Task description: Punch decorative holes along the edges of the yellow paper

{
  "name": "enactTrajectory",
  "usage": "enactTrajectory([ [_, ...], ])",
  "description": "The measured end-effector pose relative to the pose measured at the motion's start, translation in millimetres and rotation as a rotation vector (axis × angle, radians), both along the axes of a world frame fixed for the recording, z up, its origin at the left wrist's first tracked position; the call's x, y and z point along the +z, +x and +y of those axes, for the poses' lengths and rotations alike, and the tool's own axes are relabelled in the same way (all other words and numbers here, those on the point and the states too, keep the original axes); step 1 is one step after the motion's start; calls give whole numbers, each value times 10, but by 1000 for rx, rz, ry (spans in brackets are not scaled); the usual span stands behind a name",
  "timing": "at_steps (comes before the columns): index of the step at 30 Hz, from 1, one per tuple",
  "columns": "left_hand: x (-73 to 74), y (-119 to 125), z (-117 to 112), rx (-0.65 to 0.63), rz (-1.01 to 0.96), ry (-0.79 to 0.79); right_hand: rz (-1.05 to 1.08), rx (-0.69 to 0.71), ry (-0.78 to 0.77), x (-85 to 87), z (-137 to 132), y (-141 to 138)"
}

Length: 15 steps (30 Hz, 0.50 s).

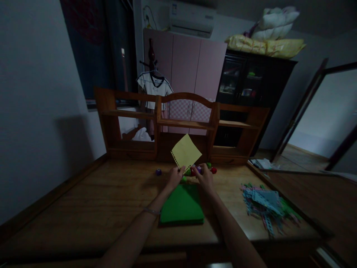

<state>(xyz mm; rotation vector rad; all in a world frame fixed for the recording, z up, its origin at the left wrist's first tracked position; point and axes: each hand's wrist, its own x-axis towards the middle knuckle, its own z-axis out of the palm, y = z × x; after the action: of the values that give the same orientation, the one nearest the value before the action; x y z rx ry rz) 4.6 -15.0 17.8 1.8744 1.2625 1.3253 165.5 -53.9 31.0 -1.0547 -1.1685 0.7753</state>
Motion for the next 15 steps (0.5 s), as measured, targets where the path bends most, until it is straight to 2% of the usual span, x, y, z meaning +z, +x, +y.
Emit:
enactTrajectory([
  [2,-3,5,-5,15,1,-1,-131,-47,87,16,-44,-42],
  [5,-7,10,-10,38,-5,-5,-162,43,72,11,-41,-72],
  [10,26,-11,-26,102,-28,14,28,161,-107,-42,68,-53],
  [15,53,-35,-31,138,-19,-14,237,84,-214,-106,148,-1],
])
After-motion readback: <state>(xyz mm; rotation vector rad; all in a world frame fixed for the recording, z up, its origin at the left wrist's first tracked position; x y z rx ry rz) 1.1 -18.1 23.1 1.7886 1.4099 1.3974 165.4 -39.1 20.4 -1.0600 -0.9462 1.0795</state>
